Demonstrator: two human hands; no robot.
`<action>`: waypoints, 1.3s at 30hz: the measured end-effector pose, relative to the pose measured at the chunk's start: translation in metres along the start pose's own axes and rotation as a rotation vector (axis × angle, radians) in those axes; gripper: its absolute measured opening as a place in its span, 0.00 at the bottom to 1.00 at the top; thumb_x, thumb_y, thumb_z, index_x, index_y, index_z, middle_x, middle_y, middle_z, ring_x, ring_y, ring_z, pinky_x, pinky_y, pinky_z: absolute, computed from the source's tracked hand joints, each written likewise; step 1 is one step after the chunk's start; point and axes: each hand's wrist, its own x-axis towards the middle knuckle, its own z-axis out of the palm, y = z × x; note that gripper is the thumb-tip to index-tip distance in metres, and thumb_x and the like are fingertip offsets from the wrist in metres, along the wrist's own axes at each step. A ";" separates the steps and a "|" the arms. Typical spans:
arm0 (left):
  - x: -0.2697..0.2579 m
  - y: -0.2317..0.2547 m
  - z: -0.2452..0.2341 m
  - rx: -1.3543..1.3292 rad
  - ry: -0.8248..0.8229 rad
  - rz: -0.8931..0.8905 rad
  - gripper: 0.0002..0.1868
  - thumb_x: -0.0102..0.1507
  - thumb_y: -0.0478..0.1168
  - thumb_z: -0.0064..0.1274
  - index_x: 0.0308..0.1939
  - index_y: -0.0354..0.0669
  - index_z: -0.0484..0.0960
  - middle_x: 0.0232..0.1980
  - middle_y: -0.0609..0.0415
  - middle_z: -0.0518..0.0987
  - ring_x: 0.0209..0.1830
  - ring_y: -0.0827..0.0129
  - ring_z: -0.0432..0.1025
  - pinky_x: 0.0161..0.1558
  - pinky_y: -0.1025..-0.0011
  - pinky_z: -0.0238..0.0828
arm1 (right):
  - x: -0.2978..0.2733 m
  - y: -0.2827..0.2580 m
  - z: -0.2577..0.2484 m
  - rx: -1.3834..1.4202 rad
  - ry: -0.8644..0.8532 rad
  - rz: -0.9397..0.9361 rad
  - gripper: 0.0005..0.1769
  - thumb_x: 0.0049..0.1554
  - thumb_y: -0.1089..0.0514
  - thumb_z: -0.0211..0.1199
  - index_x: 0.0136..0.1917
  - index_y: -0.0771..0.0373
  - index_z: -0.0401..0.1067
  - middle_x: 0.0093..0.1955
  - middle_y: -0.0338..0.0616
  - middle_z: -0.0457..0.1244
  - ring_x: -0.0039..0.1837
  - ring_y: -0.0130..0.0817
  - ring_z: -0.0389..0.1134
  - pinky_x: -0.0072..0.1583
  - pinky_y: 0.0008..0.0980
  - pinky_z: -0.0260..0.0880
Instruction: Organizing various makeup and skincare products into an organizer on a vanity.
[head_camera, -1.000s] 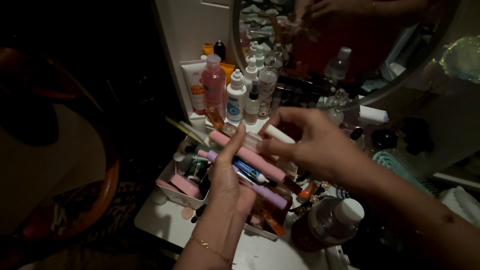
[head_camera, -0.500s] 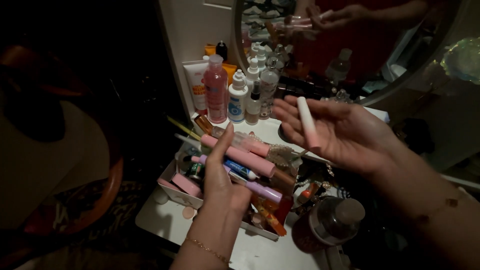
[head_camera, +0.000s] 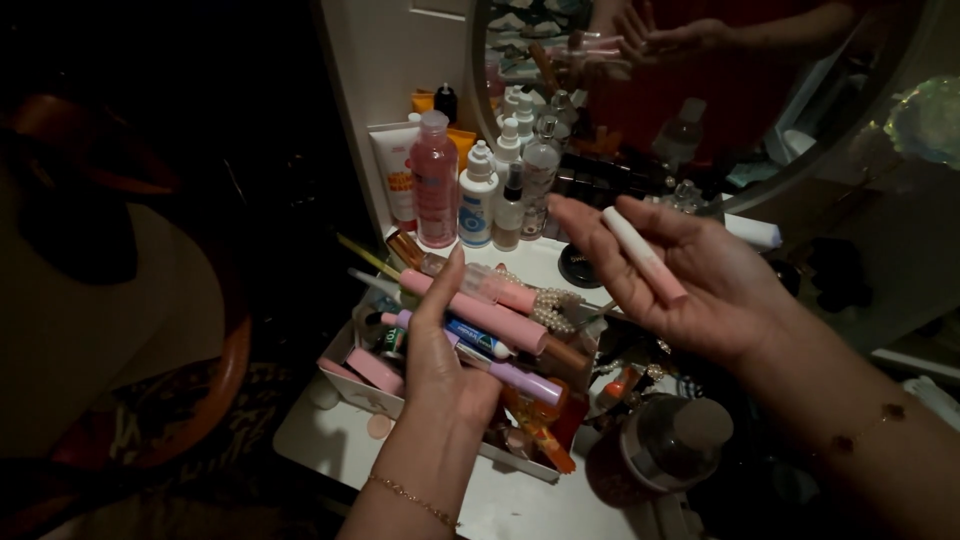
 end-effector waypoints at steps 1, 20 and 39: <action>0.001 0.000 -0.001 -0.002 -0.006 0.009 0.34 0.51 0.53 0.65 0.56 0.40 0.75 0.50 0.47 0.79 0.52 0.57 0.77 0.59 0.48 0.74 | 0.000 0.001 0.001 0.003 -0.003 0.011 0.30 0.69 0.52 0.44 0.76 0.78 0.55 0.67 0.67 0.64 0.61 0.48 0.73 0.58 0.39 0.75; 0.011 0.010 -0.011 -0.027 -0.048 0.055 0.28 0.53 0.48 0.65 0.54 0.41 0.77 0.48 0.50 0.79 0.50 0.60 0.76 0.57 0.54 0.75 | 0.012 -0.046 -0.020 -0.684 0.402 -0.259 0.11 0.64 0.50 0.54 0.54 0.57 0.62 0.53 0.43 0.65 0.49 0.32 0.66 0.48 0.33 0.72; 0.031 0.028 -0.016 -0.039 -0.079 0.113 0.21 0.55 0.47 0.64 0.49 0.46 0.77 0.44 0.53 0.78 0.46 0.63 0.75 0.52 0.56 0.75 | 0.049 -0.023 -0.109 -2.098 0.757 0.120 0.22 0.49 0.47 0.78 0.56 0.50 0.82 0.50 0.44 0.75 0.47 0.35 0.76 0.49 0.36 0.77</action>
